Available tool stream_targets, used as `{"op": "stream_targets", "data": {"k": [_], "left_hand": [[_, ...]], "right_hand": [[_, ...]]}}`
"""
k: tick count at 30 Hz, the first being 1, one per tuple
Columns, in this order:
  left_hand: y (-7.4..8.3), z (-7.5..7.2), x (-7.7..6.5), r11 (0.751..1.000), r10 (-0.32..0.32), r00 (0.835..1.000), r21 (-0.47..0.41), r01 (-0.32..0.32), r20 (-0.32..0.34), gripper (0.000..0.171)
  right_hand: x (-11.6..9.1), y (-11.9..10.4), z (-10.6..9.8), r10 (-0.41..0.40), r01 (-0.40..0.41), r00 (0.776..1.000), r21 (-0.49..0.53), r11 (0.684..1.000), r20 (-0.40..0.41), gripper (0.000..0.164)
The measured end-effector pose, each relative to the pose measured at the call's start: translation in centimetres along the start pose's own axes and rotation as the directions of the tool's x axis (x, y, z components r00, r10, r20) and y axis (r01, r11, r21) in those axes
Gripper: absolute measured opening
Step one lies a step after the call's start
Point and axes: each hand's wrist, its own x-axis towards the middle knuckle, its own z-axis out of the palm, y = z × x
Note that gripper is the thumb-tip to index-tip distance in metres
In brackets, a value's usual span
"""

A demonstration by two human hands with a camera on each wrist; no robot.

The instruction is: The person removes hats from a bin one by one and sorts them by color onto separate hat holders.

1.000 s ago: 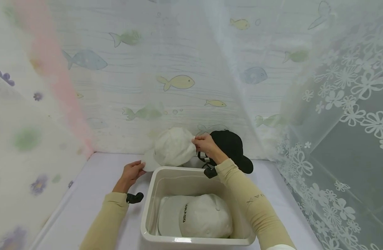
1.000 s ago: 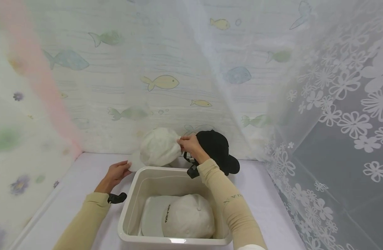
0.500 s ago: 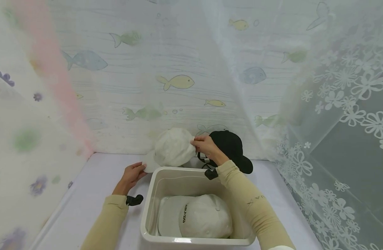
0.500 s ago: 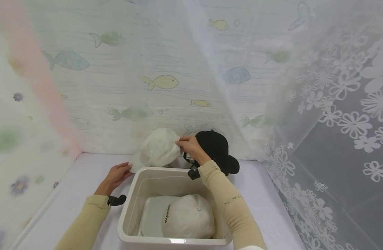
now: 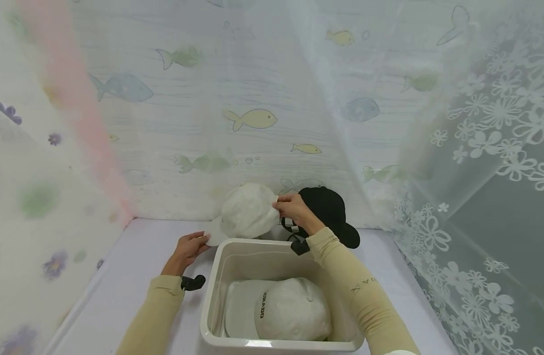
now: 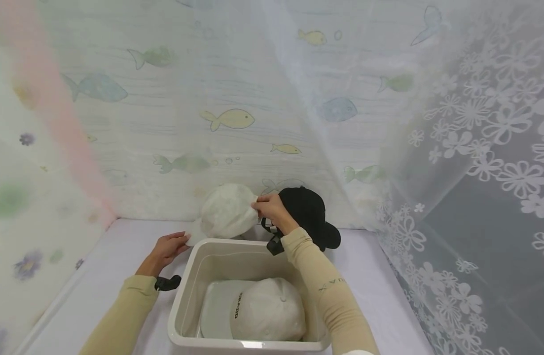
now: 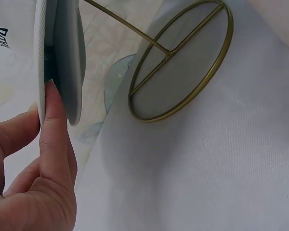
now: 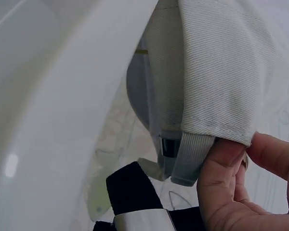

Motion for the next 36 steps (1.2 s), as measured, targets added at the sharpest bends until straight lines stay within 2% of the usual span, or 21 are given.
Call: {"op": "stream_targets", "data": {"k": [6, 14, 27, 30, 33, 36], "left_hand": [[0.5, 0.5, -1.0, 1.0, -0.012, 0.999, 0.002, 0.012, -0.03, 0.056], [1.1, 0.9, -2.6, 1.0, -0.021, 1.0, 0.008, 0.021, -0.016, 0.056], [2.3, 2.2, -5.2, 0.999, -0.05, 0.997, 0.014, 0.051, -0.055, 0.059], [2.7, 2.3, -5.8, 0.998, -0.05, 0.997, 0.027, 0.052, -0.052, 0.059], [3.3, 2.4, -6.4, 0.997, -0.053, 0.997, 0.053, 0.056, -0.053, 0.06], [2.9, 2.3, -6.7, 0.996, -0.062, 0.997, 0.061, 0.065, -0.048, 0.058]], "right_hand": [[-0.5, -0.2, -0.1, -0.01, 0.01, 1.0, 0.003, 1.0, 0.014, 0.029], [-1.7, -0.9, -0.6, -0.048, 0.049, 0.997, -0.018, 0.999, 0.056, 0.026], [-2.8, -1.6, -1.5, -0.034, 0.035, 0.996, -0.019, 0.999, 0.077, 0.025], [-3.1, -1.8, -1.8, -0.031, 0.031, 0.996, -0.003, 1.0, 0.089, 0.028], [-3.4, -2.1, -2.0, -0.015, 0.012, 0.994, 0.023, 1.0, 0.106, 0.038], [-3.7, -2.0, -1.9, -0.011, 0.008, 0.992, 0.018, 1.0, 0.128, 0.047]]}}
